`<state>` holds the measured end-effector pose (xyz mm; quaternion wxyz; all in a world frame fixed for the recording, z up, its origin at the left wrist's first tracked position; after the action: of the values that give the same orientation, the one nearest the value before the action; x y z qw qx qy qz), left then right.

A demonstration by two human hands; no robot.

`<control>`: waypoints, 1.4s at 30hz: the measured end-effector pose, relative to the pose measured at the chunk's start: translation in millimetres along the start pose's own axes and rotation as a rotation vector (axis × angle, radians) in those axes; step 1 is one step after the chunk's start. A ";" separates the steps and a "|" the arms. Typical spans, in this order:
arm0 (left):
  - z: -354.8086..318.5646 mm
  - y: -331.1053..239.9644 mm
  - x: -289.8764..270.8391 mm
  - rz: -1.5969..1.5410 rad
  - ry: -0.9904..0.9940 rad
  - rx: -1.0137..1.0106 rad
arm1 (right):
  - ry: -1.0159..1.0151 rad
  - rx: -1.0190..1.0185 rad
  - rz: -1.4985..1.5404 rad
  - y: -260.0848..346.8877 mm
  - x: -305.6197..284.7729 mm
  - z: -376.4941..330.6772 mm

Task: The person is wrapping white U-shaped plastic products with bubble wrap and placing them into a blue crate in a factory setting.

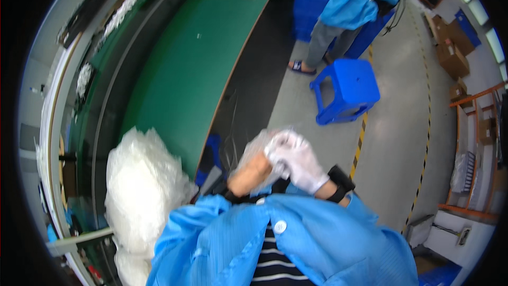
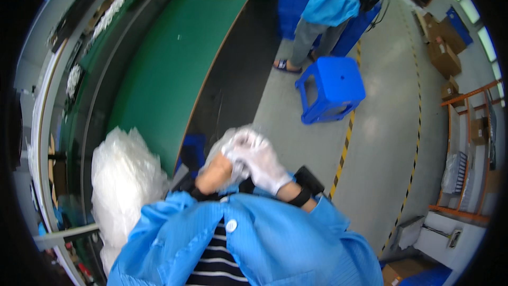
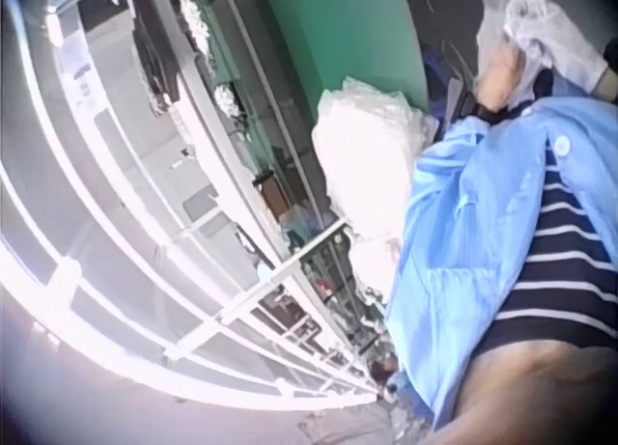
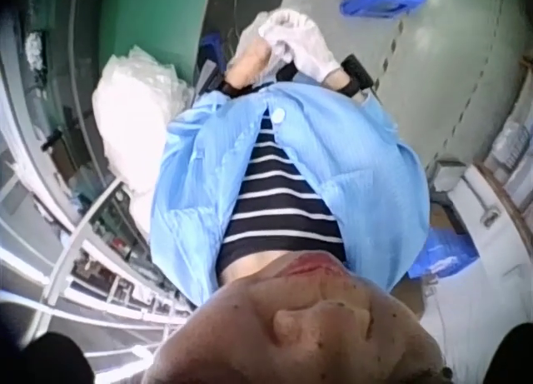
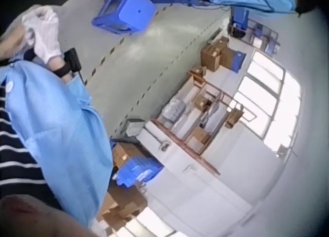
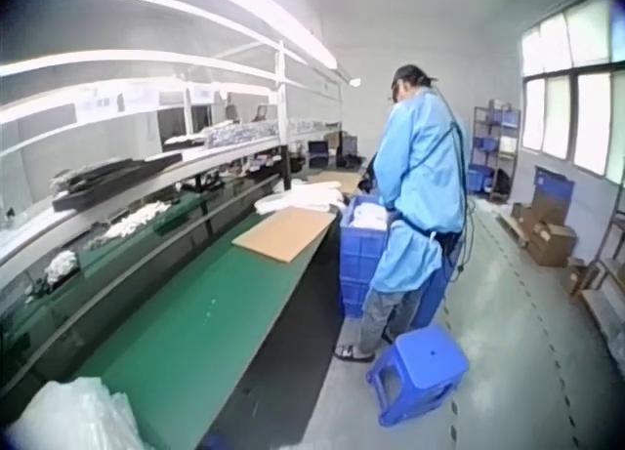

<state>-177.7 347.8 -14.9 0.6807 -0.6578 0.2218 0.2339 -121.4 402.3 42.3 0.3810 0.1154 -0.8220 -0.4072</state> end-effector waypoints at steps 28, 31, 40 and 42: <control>-34.5 98.3 -53.6 -1.404 -0.708 -0.680 | 0.212 -0.340 -0.360 71.2 15.9 28.4; -44.7 104.3 -52.6 -1.626 -0.746 -0.658 | 0.032 -0.465 -0.403 74.6 -37.1 40.0; -33.1 7.7 11.8 -1.214 0.268 -0.894 | 0.515 -0.750 -1.162 -18.5 76.4 24.7; -31.1 11.0 25.6 -1.533 0.183 -0.852 | 0.334 -0.745 -1.080 -18.5 63.4 31.4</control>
<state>-164.0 317.7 -40.3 0.3267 -0.8397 -0.3331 -0.2779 -189.6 377.0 50.2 0.2601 0.4324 -0.3840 -0.7733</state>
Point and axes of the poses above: each hand's wrist, its own z-axis towards the middle knuckle, its own x-axis out of the palm, y = z × x, the point moved 9 cm from there along z, towards the middle knuckle, and after that the axes turned 7 degrees about -x, right-handed, at the moved point
